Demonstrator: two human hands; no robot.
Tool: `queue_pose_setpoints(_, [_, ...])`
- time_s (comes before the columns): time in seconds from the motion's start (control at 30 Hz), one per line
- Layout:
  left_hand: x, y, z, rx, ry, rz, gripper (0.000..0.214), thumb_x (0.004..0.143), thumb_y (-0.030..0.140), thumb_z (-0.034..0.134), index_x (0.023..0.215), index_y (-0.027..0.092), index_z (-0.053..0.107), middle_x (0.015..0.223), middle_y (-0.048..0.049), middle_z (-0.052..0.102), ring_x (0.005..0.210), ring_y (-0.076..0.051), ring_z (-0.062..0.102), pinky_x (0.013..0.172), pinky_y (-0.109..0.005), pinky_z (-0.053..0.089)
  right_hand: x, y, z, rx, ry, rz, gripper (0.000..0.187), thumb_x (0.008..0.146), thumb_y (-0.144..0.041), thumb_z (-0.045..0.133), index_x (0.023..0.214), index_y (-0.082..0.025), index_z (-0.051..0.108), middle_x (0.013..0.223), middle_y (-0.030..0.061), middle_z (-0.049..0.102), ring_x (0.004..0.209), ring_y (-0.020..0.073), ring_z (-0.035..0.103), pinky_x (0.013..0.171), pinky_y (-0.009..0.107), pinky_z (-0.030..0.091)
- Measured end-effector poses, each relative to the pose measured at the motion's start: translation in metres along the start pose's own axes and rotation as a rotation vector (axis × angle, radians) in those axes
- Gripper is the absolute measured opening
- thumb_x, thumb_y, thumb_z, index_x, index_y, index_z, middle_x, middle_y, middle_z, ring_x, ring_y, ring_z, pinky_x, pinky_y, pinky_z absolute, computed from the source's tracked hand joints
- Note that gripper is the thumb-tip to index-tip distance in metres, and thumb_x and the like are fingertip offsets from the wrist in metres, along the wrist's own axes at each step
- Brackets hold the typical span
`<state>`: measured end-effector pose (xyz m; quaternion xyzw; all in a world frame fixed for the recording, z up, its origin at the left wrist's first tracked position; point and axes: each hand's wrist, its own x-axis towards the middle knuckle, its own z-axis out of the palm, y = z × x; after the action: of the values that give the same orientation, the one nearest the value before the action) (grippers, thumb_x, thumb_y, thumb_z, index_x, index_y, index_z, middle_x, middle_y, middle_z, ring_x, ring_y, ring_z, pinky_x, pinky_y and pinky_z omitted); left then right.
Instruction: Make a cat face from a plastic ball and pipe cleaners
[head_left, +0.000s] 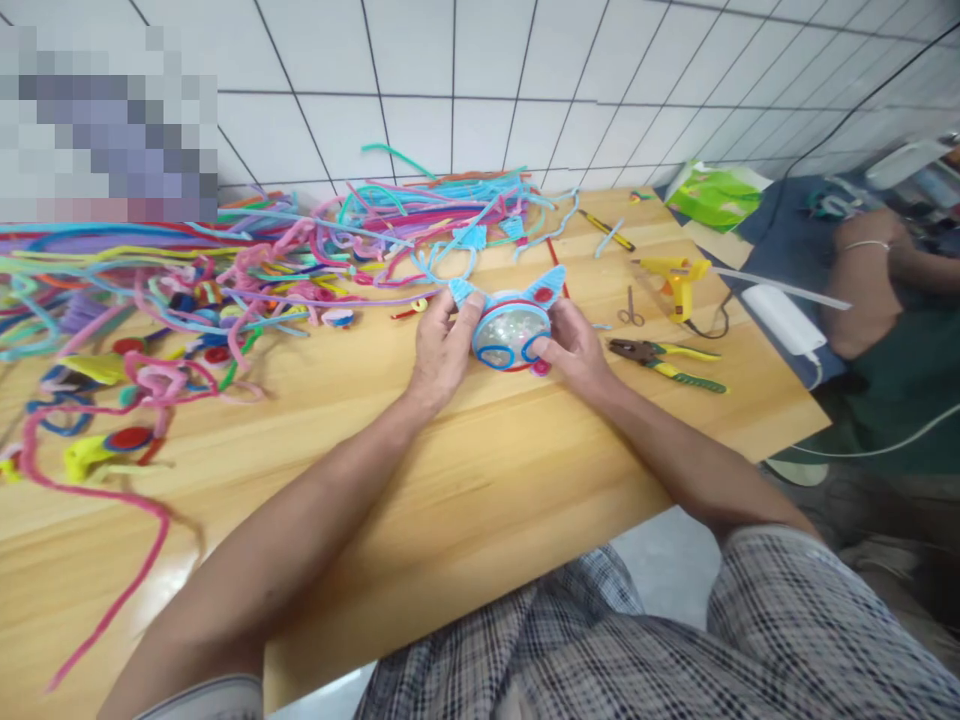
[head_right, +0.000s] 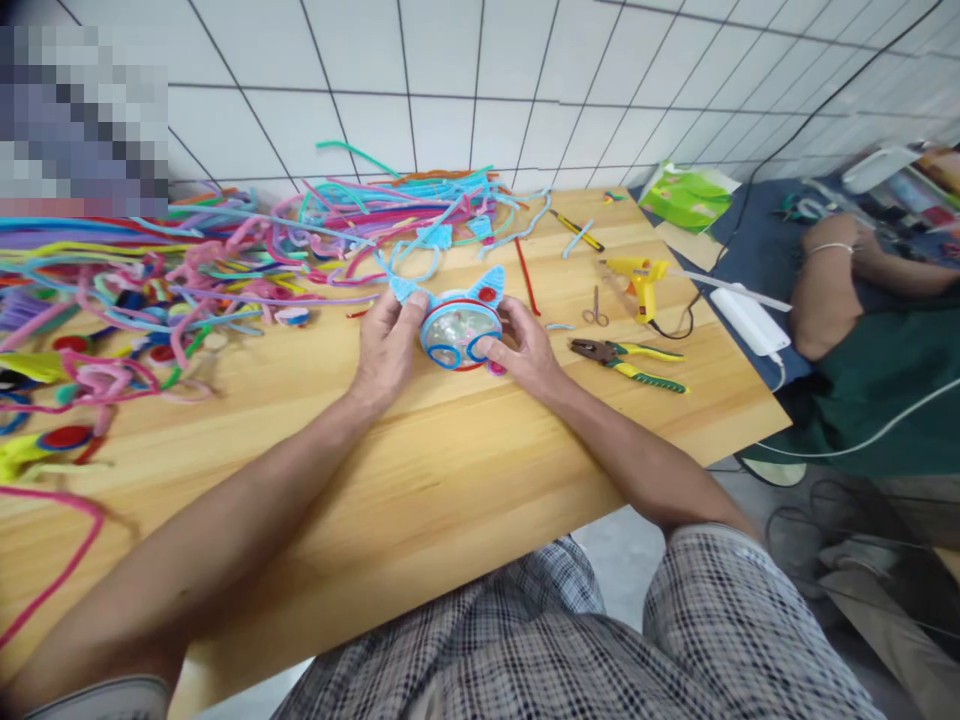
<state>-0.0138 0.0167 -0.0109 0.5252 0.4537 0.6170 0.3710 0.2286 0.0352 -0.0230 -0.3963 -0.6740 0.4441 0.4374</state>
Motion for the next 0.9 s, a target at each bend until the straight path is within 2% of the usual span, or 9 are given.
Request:
queue_pose_setpoints(0.23, [0.002,-0.010,0.002,-0.015,0.045,0.051,0.072,0.110,0.097,0.076,0.095,0.027,0.069,0.094,-0.0023,0.065,0.092,-0.023,0.058,0.085,-0.037,0.054,0.003,-0.005,0.001,-0.031,-0.014,-0.046,0.103,0.084,-0.107,0.094,0.152,-0.032,0.074,0.163,0.0160,0.086,0.153,0.0413,0.084,0.135,0.062,0.068])
queue_pose_setpoints(0.37, [-0.002,-0.006,0.002,-0.042,0.032,0.063,0.072,0.107,0.098,0.078,0.094,0.028,0.070,0.096,-0.0036,0.070,0.094,-0.024,0.063,0.085,-0.036,0.059,0.009,-0.011,0.000,-0.019,0.072,-0.079,0.099,0.092,-0.112,0.080,0.149,-0.032,0.077,0.158,0.0160,0.089,0.152,0.0423,0.083,0.132,0.064,0.069])
queue_pose_setpoints(0.47, [-0.006,-0.001,0.003,-0.025,0.001,0.061,0.074,0.104,0.101,0.080,0.095,0.028,0.071,0.099,-0.0047,0.075,0.098,-0.025,0.067,0.086,-0.035,0.063,0.013,-0.014,0.004,0.007,0.160,-0.070,0.094,0.095,-0.112,0.074,0.144,-0.032,0.080,0.151,0.0141,0.091,0.147,0.0400,0.085,0.130,0.060,0.070])
queue_pose_setpoints(0.67, [-0.015,0.005,0.002,0.041,-0.041,0.090,0.076,0.108,0.102,0.075,0.102,0.026,0.081,0.104,-0.0066,0.080,0.104,-0.027,0.072,0.097,-0.039,0.064,0.010,-0.020,0.020,0.141,0.192,-0.001,0.080,0.096,-0.107,0.081,0.122,-0.032,0.084,0.131,0.0080,0.094,0.135,0.0360,0.089,0.123,0.053,0.073])
queue_pose_setpoints(0.77, [-0.016,0.005,0.003,0.039,-0.056,0.095,0.077,0.109,0.101,0.075,0.104,0.024,0.083,0.105,-0.0065,0.081,0.104,-0.026,0.072,0.098,-0.038,0.063,0.006,-0.024,0.026,0.263,0.245,0.004,0.073,0.094,-0.102,0.090,0.111,-0.031,0.085,0.122,0.0051,0.095,0.125,0.0326,0.090,0.120,0.048,0.073])
queue_pose_setpoints(0.9, [-0.017,0.003,0.005,0.029,-0.047,0.087,0.073,0.112,0.096,0.075,0.102,0.024,0.082,0.103,-0.0055,0.081,0.102,-0.025,0.071,0.094,-0.036,0.063,0.005,-0.027,0.028,0.327,0.287,0.015,0.067,0.092,-0.096,0.098,0.107,-0.032,0.087,0.121,0.0034,0.095,0.124,0.0310,0.090,0.118,0.046,0.074])
